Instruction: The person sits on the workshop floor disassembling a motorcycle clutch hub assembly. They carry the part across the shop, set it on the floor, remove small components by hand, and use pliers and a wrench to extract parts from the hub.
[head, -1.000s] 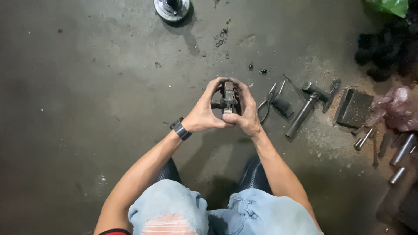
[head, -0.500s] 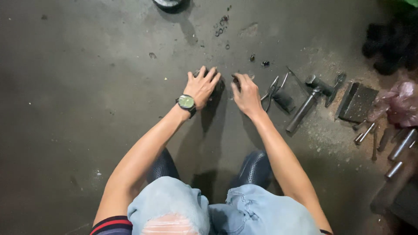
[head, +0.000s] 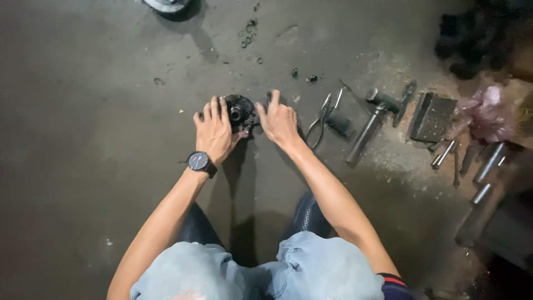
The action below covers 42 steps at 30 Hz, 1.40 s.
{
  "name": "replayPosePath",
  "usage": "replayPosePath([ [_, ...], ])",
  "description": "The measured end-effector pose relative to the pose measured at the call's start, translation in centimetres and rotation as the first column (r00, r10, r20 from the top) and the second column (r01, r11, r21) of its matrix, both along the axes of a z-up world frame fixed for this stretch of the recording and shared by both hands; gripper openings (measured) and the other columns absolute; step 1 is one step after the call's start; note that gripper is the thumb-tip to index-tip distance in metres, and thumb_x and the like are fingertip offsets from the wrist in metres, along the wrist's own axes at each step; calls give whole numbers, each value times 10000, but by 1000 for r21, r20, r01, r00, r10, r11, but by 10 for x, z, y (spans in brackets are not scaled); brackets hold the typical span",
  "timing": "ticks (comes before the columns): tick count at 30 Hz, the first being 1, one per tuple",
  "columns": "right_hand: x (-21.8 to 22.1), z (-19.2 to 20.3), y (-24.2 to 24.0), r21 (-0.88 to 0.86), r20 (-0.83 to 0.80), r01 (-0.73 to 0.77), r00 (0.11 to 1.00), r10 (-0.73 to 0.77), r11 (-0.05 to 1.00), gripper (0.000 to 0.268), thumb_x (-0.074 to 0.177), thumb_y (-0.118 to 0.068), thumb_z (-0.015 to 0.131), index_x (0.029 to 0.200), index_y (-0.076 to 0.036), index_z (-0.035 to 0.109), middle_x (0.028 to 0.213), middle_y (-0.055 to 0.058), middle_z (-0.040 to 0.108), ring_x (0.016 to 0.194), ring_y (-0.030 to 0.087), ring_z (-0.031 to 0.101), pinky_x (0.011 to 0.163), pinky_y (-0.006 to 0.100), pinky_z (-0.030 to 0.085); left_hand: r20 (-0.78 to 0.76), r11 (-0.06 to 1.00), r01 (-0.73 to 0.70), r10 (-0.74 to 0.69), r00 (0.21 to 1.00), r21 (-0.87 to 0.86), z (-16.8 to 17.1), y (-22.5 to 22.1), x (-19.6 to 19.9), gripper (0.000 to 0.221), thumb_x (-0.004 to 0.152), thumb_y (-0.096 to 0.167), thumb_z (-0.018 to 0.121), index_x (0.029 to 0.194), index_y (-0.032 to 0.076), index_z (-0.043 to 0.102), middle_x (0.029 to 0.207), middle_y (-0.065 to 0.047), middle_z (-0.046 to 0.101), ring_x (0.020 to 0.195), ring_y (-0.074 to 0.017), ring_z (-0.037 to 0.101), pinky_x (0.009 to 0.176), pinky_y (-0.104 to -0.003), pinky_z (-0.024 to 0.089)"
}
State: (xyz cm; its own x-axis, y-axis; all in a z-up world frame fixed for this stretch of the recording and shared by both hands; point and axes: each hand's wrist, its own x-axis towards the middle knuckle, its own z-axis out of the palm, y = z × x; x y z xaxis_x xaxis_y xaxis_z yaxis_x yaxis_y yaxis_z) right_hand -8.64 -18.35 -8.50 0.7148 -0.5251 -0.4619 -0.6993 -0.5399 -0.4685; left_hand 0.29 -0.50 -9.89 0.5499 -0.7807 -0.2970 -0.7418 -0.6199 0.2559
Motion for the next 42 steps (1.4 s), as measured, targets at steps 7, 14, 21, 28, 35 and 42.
replayPosePath([
  [7, -62, -41, -101, -218, 440, 194, 894, -81, 956, 271, 933, -43, 725, 1196, 15, 694, 1077, 182, 683, 896, 269, 710, 776, 366, 588, -30, 1000, -2, 2, 1000, 0, 9, -12, 10, 1107, 762, 612, 765, 1509, -96, 357, 1532, -254, 400, 1366, -393, 406, 1045, -604, 359],
  [14, -61, -35, -131, -252, 448, 120, 894, 6, 960, 358, 818, -3, 799, 1169, 16, 731, 1034, 202, 676, 899, 319, 701, 783, 396, 567, -33, 1000, 6, -6, 999, -11, 11, -17, 12, 1105, 755, 595, 783, 1506, -99, 362, 1512, -260, 402, 1347, -396, 407, 1028, -596, 364],
  [21, -56, -14, -105, -178, 532, 186, 844, -64, 966, 153, 862, -28, 773, 999, 21, 725, 943, 173, 718, 819, 263, 743, 746, 367, 593, -27, 999, -15, 14, 1000, -49, 9, -10, 10, 1083, 776, 581, 793, 1492, -111, 367, 1510, -282, 400, 1333, -407, 411, 1022, -573, 377],
  [28, -2, -12, -19, -300, 497, -241, 786, 367, 923, 175, 889, -121, 786, 981, -13, 684, 933, 156, 658, 874, 322, 682, 756, 410, 559, -14, 998, -6, 5, 1000, -61, 8, -8, 10, 1109, 729, 573, 807, 1473, -127, 374, 1500, -294, 400, 1317, -403, 425, 1005, -564, 394],
  [35, 13, -23, -4, -314, 352, -376, 807, 475, 872, 234, 866, -171, 792, 928, -4, 640, 930, 174, 608, 894, 386, 625, 785, 487, 513, 3, 994, -4, 4, 1000, -112, -3, -6, 8, 1085, 739, 541, 821, 1478, -124, 386, 1501, -292, 407, 1328, -404, 426, 1008, -580, 403],
  [42, 10, -26, -2, -301, 351, -334, 832, 429, 893, 221, 901, -171, 778, 926, -8, 630, 938, 190, 620, 899, 397, 626, 788, 499, 513, -39, 995, -29, 25, 999, -96, 6, -9, 9, 1101, 707, 524, 836, 1488, -97, 371, 1515, -271, 388, 1338, -399, 420, 1019, -594, 399],
])
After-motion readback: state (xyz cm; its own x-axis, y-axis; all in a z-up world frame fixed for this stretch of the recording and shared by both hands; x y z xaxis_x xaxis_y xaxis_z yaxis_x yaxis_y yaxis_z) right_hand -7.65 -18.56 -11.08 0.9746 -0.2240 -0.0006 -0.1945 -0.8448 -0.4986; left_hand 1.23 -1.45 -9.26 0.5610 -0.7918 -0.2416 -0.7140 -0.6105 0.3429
